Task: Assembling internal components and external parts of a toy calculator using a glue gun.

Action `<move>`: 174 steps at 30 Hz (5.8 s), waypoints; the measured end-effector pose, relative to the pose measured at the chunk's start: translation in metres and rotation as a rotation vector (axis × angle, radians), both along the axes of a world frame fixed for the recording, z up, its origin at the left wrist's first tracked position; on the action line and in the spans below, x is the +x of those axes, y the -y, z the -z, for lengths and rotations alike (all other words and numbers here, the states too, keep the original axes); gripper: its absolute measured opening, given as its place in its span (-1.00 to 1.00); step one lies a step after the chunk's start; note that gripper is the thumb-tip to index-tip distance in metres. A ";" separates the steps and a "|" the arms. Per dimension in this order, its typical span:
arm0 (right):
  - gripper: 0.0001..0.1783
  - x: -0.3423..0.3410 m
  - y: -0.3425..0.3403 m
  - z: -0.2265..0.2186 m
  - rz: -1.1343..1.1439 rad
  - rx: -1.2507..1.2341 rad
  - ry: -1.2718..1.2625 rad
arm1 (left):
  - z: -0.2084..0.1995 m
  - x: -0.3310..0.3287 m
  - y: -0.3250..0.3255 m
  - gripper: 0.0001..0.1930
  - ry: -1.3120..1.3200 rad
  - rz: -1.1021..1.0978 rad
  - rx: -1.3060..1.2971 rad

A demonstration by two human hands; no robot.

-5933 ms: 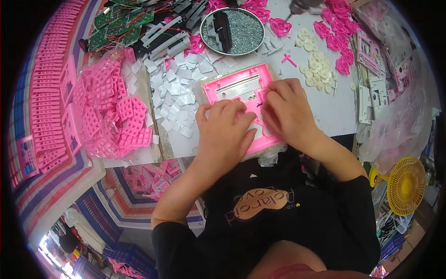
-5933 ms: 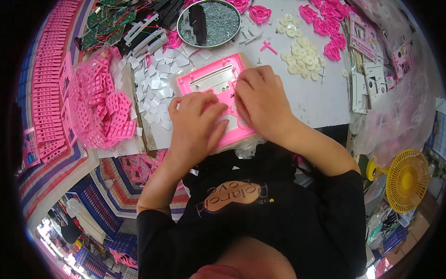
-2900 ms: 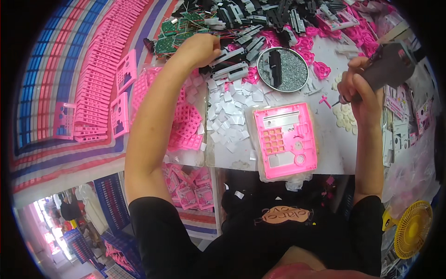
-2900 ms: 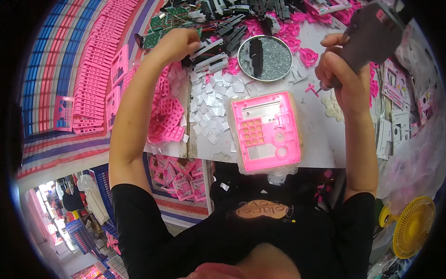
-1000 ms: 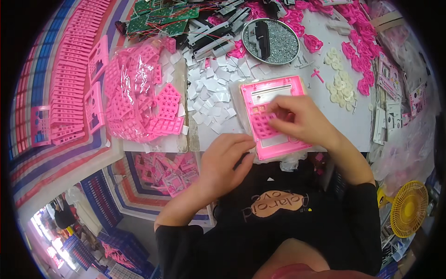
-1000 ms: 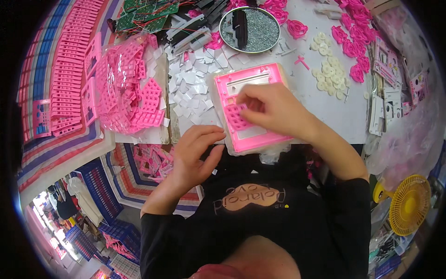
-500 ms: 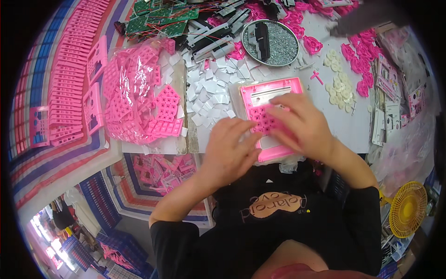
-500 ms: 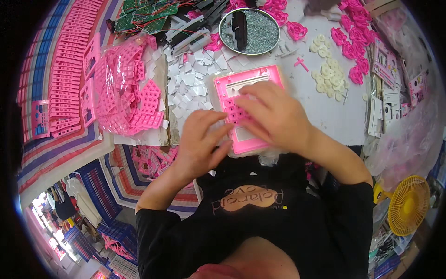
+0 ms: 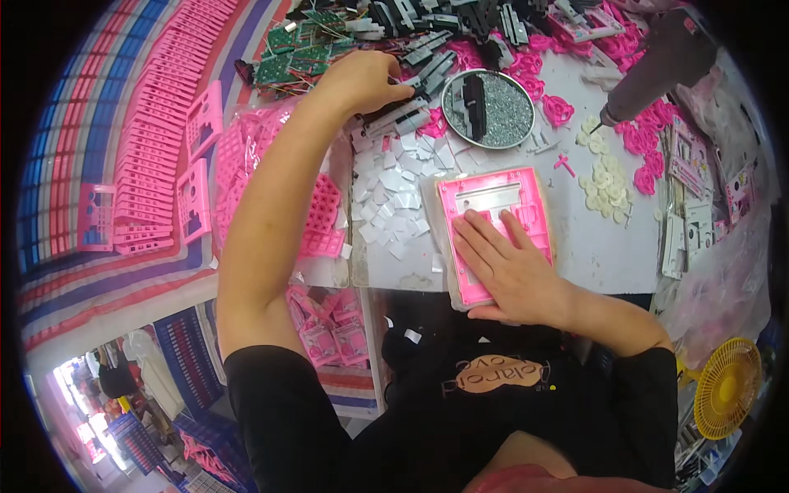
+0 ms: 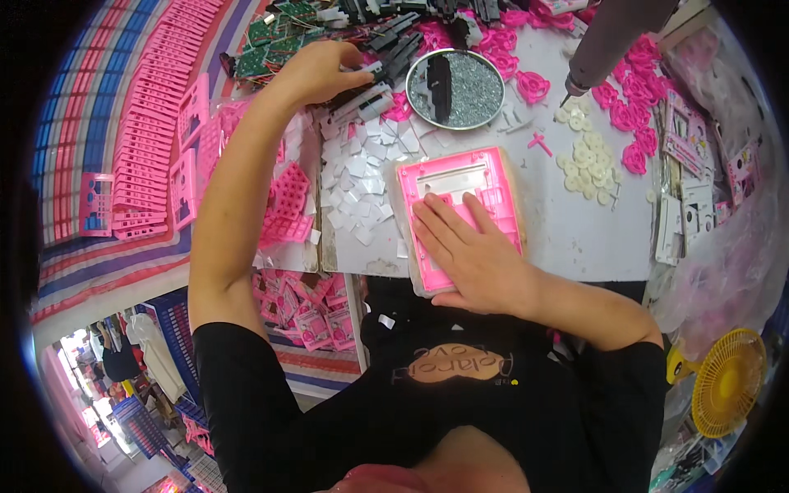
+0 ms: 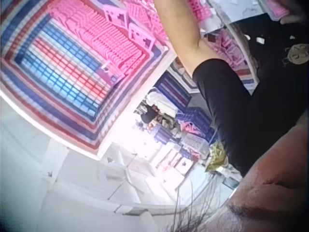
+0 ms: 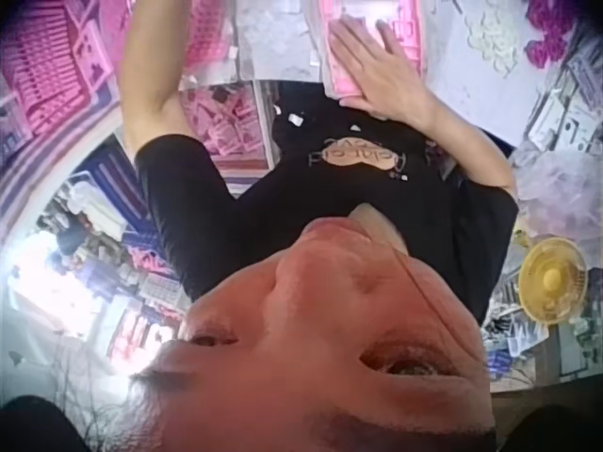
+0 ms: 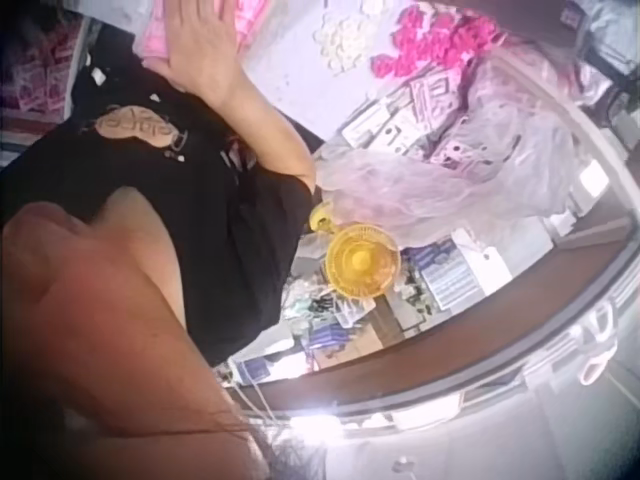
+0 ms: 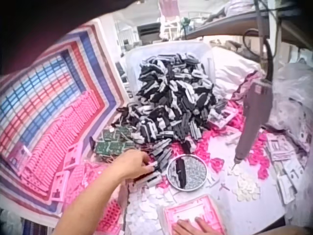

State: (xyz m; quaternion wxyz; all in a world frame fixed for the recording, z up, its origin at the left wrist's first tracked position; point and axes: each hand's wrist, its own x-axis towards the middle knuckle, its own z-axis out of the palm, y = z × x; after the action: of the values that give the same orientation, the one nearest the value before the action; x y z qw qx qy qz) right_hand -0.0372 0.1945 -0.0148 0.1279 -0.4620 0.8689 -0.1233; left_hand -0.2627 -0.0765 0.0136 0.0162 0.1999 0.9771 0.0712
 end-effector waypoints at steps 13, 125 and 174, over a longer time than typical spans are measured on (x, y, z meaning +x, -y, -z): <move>-0.01 -0.002 -0.007 0.003 0.012 -0.168 0.054 | -0.019 -0.033 -0.004 -0.46 0.076 -0.254 -0.454; -0.76 -0.037 -0.006 -0.025 0.609 -1.205 0.685 | 0.027 0.247 -0.055 -0.77 0.012 -0.228 1.715; -0.76 -0.101 0.032 -0.029 0.053 -0.829 1.048 | -0.003 0.255 -0.052 -0.60 0.288 -0.049 1.768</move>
State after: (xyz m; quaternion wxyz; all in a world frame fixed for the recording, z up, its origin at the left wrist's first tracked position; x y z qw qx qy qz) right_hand -0.1384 0.1626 0.0139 0.3420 -0.3303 0.5837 -0.6582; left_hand -0.0081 -0.0241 0.0166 -0.0226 0.1074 0.5577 0.8228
